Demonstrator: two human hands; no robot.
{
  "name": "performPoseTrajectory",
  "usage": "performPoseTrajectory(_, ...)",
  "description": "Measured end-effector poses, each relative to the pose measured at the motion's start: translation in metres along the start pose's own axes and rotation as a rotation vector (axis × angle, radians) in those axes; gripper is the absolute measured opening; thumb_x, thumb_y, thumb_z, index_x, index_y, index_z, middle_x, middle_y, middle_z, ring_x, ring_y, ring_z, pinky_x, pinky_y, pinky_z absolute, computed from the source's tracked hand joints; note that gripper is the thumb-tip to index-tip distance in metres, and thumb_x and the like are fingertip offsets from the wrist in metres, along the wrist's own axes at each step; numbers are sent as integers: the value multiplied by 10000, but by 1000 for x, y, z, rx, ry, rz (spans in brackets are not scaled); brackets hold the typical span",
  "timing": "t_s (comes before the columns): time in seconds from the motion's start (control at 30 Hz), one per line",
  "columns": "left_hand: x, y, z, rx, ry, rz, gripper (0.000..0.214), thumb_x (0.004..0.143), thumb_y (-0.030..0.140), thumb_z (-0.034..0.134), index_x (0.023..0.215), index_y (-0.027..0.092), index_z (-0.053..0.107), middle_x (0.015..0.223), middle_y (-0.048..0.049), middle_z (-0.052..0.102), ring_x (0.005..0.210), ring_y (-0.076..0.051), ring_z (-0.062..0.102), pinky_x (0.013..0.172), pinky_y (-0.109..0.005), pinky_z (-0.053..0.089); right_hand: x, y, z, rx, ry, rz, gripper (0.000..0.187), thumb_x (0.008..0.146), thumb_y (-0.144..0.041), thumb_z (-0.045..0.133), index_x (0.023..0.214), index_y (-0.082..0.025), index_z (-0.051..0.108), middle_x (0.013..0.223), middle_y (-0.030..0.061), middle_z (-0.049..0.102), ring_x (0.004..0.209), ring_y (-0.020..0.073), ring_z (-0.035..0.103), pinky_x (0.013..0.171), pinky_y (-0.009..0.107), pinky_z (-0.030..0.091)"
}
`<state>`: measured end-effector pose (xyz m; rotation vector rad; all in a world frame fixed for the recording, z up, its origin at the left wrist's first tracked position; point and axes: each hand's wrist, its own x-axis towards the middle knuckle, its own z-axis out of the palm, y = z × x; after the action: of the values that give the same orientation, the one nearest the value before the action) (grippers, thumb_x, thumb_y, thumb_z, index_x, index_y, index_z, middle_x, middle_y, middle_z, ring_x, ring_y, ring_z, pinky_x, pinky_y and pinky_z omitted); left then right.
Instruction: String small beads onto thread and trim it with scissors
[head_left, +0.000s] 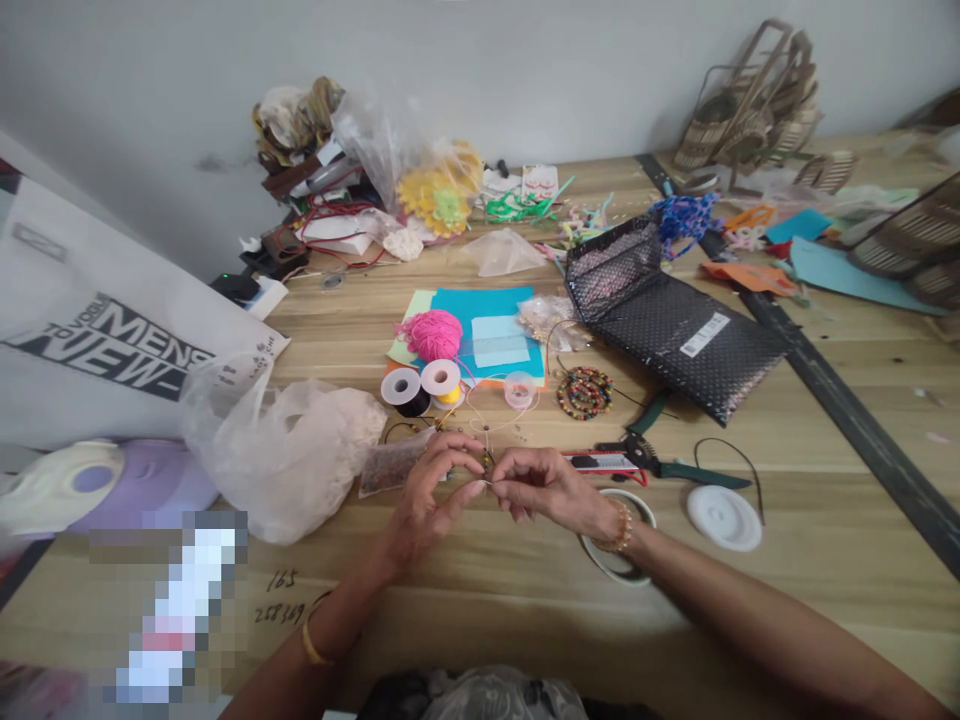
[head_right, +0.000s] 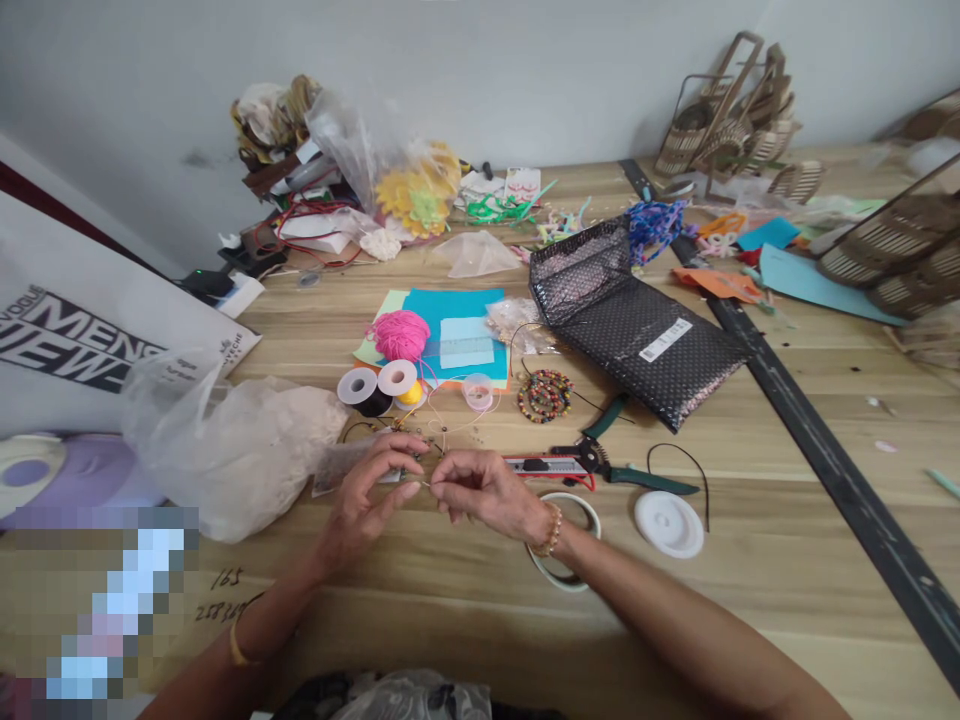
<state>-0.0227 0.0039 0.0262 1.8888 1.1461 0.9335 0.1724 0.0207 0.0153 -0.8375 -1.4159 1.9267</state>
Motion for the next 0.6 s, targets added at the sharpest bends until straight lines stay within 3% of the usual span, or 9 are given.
performPoseTrajectory(0.3, 1, -7, 3, 4, -116, 2, 93, 870, 233, 514, 806, 183, 561, 1117, -99, 571, 1131, -227, 495, 993, -379, 362, 1, 4, 0, -31, -8, -12, 298, 794, -426, 636, 791, -137, 565, 608, -23, 548, 469, 58, 483, 461, 181, 392)
performPoseTrajectory(0.6, 3, -10, -3, 47, -98, -13, 99, 871, 232, 510, 811, 182, 570, 1115, -97, 584, 1128, -228, 509, 982, -379, 387, 3, 11, -4, -88, 39, -35, 280, 811, -418, 616, 775, -148, 553, 586, -29, 527, 485, 67, 464, 470, 189, 382)
